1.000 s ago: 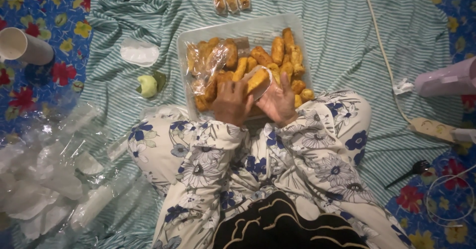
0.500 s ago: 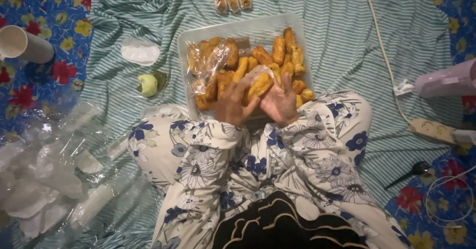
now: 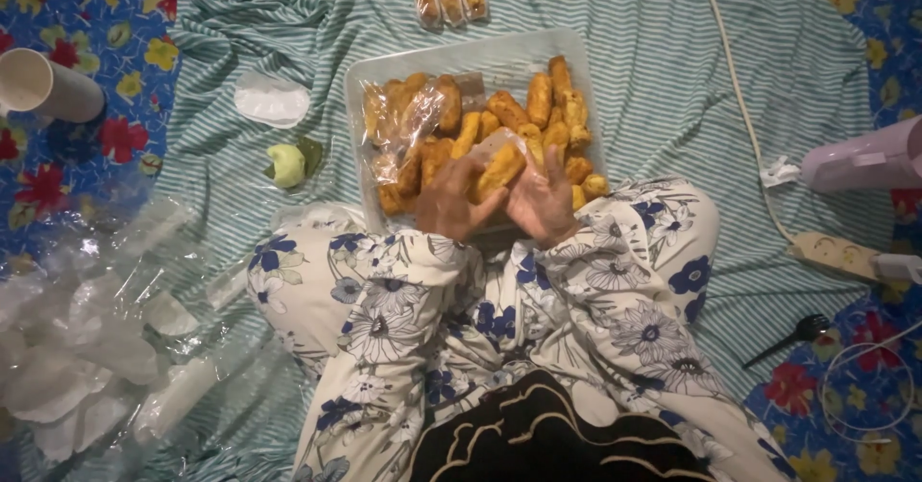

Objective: A person is sitting on the floor and individually wrapping pieces of fried food into small plastic bags.

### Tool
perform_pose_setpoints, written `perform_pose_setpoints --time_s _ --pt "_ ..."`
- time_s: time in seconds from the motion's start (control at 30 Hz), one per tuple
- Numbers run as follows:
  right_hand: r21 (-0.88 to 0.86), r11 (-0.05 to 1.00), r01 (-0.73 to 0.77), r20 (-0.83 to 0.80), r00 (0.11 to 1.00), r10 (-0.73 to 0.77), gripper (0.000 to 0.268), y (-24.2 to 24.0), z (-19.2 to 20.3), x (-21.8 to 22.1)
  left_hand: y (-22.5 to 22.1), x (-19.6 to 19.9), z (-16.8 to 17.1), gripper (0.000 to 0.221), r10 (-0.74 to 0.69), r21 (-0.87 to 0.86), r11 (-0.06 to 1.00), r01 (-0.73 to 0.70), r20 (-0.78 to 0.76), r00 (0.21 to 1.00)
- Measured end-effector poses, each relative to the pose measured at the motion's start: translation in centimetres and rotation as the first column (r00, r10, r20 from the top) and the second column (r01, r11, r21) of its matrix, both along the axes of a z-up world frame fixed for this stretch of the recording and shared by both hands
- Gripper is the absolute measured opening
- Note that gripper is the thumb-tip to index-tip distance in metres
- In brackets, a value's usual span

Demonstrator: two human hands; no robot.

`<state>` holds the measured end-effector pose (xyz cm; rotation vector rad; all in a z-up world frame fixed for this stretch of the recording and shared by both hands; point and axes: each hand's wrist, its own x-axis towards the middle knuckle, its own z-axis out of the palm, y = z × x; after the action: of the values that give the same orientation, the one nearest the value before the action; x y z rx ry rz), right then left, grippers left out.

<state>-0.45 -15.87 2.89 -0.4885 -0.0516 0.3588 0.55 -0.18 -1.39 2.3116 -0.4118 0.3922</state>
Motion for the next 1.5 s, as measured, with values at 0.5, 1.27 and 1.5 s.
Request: perform_pose_setpoints --time_s 0.5,1.27,1.5 --pt "0.068 0.997 -0.04 0.024 0.999 0.038 0.085 0.7 2.2 -0.6 0.4 -0.3 0.7 0.045 0.13 0.151 0.978 -0.142 0.082 0.988" --pt "0.105 0.994 -0.014 -0.082 0.996 0.023 0.086 -0.1 1.0 0.1 0.9 0.7 4.0 0.076 0.033 -0.101 0.995 -0.024 0.09 0.995" --pt "0.079 0.996 -0.028 -0.09 0.995 0.035 0.088 -0.8 -0.2 0.6 1.1 1.6 -0.7 0.077 -0.005 -0.216 0.976 0.005 0.002 1.0"
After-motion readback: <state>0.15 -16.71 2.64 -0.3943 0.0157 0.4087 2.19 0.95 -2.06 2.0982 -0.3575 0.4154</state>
